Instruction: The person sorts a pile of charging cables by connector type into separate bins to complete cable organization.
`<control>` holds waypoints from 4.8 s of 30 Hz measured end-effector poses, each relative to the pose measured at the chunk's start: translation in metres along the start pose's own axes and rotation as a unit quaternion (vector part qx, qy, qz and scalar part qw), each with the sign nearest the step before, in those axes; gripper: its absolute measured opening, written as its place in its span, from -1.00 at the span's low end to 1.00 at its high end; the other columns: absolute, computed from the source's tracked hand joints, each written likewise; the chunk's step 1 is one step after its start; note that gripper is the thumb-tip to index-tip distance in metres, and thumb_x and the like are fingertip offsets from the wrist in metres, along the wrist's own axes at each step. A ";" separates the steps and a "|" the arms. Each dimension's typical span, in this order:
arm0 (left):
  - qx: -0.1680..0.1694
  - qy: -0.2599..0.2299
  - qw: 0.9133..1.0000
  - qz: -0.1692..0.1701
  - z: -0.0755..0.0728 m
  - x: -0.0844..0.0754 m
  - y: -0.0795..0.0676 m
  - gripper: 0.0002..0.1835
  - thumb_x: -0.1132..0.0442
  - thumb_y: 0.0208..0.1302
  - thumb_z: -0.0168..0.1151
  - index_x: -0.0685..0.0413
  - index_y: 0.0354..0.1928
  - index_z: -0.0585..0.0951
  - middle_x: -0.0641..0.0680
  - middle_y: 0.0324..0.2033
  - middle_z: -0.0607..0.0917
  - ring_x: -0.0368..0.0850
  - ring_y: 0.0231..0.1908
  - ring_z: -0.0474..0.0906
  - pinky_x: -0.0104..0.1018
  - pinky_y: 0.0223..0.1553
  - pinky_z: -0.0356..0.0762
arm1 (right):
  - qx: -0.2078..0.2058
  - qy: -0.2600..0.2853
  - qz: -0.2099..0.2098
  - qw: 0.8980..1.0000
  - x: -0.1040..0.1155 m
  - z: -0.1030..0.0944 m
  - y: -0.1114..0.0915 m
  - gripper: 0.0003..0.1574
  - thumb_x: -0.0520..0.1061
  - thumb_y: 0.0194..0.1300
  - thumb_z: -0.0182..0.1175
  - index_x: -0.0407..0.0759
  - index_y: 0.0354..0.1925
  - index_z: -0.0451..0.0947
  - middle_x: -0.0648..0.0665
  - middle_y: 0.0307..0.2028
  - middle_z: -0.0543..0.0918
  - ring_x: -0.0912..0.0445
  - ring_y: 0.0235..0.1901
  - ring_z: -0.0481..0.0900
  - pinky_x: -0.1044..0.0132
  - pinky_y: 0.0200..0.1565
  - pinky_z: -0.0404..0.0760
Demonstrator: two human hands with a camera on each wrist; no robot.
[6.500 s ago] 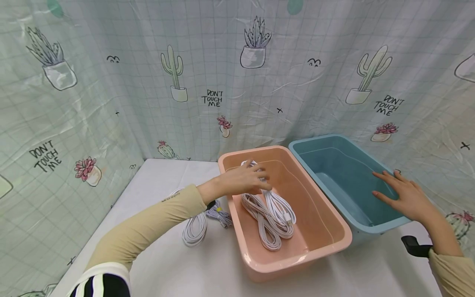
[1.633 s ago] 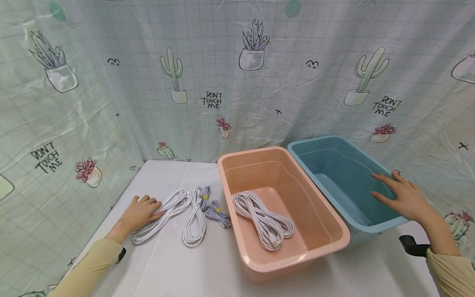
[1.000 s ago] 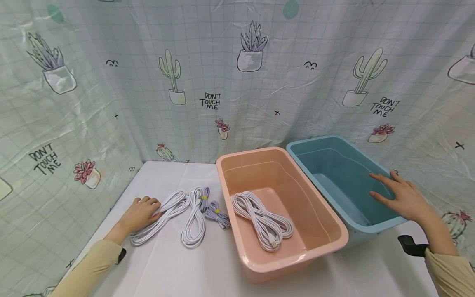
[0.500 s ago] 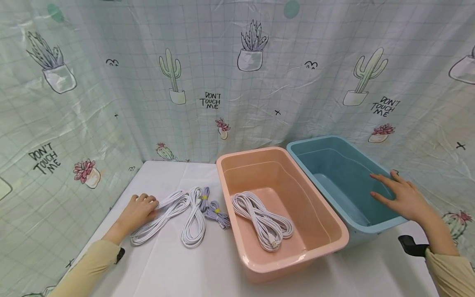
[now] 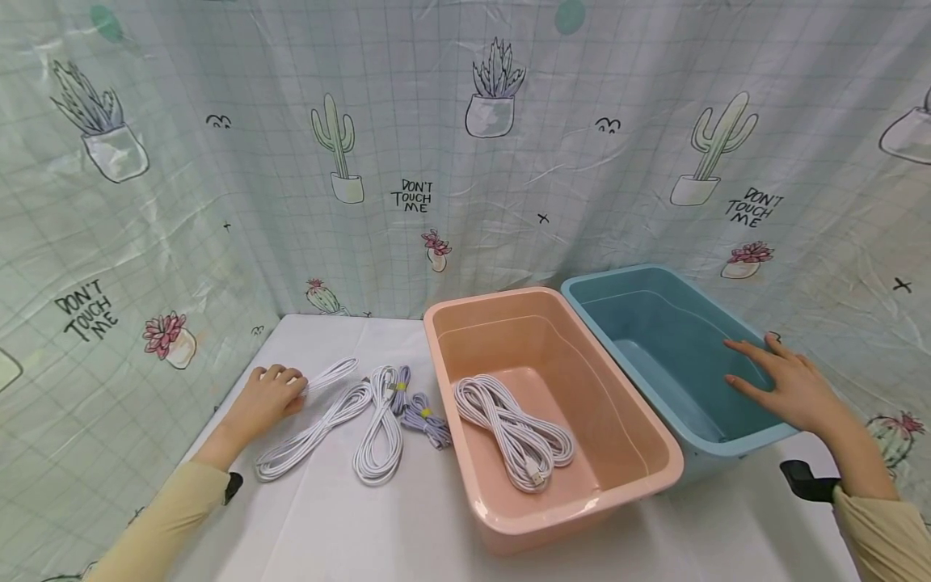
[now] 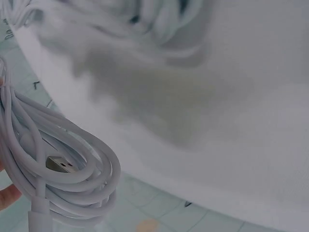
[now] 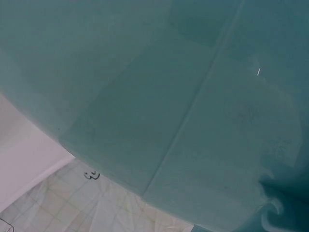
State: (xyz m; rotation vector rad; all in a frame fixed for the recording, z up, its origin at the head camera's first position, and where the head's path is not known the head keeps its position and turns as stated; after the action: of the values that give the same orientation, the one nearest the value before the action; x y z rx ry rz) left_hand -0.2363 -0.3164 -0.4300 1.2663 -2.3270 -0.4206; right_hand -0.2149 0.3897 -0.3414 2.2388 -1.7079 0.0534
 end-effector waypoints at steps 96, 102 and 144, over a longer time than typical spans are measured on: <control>-0.067 0.068 0.947 0.307 -0.120 -0.175 0.203 -0.55 0.35 0.13 0.16 -0.42 -0.05 0.43 -0.07 0.08 0.49 -0.07 0.14 0.34 -0.02 0.11 0.27 | 0.022 -0.041 0.050 0.998 0.003 -0.003 0.005 -0.11 0.23 0.20 0.04 -0.21 0.32 0.05 -0.58 0.28 -0.11 -0.49 0.26 -0.21 -0.50 -0.04 -0.11; -0.075 0.089 0.937 0.329 -0.112 -0.182 0.204 -0.69 0.11 0.13 0.17 -0.43 -0.09 0.43 -0.09 0.03 0.50 -0.08 0.10 0.37 -0.04 0.08 0.33 | 0.021 -0.041 0.051 0.998 0.003 -0.003 0.005 -0.11 0.22 0.20 0.05 -0.21 0.32 0.06 -0.58 0.28 -0.11 -0.49 0.26 -0.21 -0.51 -0.05 -0.10; -0.048 0.033 0.934 0.353 -0.092 -0.196 0.210 -0.91 -0.05 0.23 0.03 -0.42 -0.23 0.47 -0.10 0.01 0.51 -0.10 0.02 0.42 -0.02 0.04 0.38 | 0.016 -0.030 0.040 0.999 0.000 -0.001 0.006 -0.13 0.19 0.21 0.05 -0.19 0.33 0.03 -0.56 0.29 -0.12 -0.47 0.27 -0.22 -0.49 -0.07 -0.08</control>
State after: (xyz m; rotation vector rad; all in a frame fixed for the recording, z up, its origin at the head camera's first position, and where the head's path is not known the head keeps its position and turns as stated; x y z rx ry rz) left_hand -0.2440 -0.0434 -0.3011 0.3284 -2.4664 -0.2306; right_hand -0.2201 0.3887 -0.3388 2.2148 -1.8391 0.0321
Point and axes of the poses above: each hand's wrist, its own y-axis towards the middle knuckle, its own z-axis out of the palm, x = y × z, the point moved 1 cm from there along y, towards the middle knuckle
